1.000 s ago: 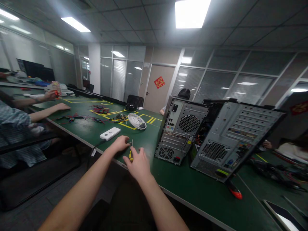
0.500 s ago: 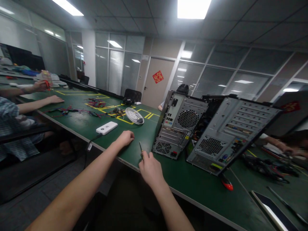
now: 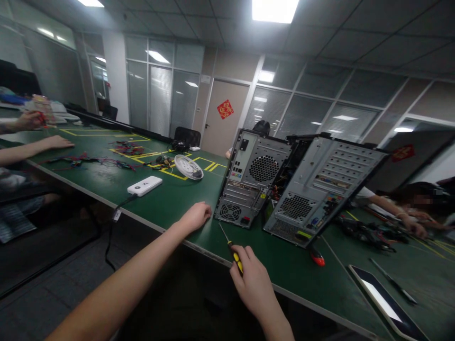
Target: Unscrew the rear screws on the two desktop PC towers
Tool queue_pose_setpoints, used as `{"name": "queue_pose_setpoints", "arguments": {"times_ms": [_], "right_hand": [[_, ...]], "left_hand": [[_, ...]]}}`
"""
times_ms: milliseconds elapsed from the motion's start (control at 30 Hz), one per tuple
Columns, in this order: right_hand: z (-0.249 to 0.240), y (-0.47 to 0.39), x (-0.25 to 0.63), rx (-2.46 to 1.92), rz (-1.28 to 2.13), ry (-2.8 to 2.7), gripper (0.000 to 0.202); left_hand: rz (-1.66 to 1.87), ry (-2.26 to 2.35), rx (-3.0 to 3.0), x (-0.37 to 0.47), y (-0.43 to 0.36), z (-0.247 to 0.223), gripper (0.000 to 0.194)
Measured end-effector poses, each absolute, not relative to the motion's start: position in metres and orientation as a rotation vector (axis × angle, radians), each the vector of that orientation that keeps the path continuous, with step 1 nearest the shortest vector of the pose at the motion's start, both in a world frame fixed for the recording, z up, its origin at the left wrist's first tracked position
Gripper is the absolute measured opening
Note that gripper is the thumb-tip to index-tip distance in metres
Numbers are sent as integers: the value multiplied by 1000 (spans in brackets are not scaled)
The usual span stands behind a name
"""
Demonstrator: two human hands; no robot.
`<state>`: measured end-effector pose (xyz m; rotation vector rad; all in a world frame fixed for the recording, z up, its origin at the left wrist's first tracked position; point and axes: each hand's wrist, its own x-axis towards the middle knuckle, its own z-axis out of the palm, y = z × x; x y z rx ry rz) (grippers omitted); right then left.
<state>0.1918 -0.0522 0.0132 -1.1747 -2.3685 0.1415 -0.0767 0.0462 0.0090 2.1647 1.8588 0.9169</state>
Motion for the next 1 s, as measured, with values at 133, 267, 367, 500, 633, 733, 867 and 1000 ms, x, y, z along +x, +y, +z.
{"name": "queue_pose_setpoints", "arguments": {"times_ms": [133,267,367,500,633,733,867,1000], "right_hand": [[11,-50,202,-1082,261,-2295,32],[11,-48,205,-1071,364,-2230,29],[11,-46,208,-1057,443,-2163,30],[16,-48,218,-1064,454,-2061,31],[33,-60,231,-1015,365,-2058,28],[51,-74,242,-931,263,-2046,26],[70,-93,253,-861,213,-2104,27],[80,-105,257,-783,192,-2195,33]], "left_hand": [[1017,1865,2201,-78,42,8,15],[1172,1798,2175,-80,38,11,15],[1356,1721,2004,-78,31,14,16],[1620,1537,1656,-70,7,19,13],[1706,1299,1481,-66,-27,20,23],[1719,1178,1338,-64,-47,16,30],[1757,1027,1160,-58,-63,8,31],[1723,903,1070,-47,-73,9,31]]}}
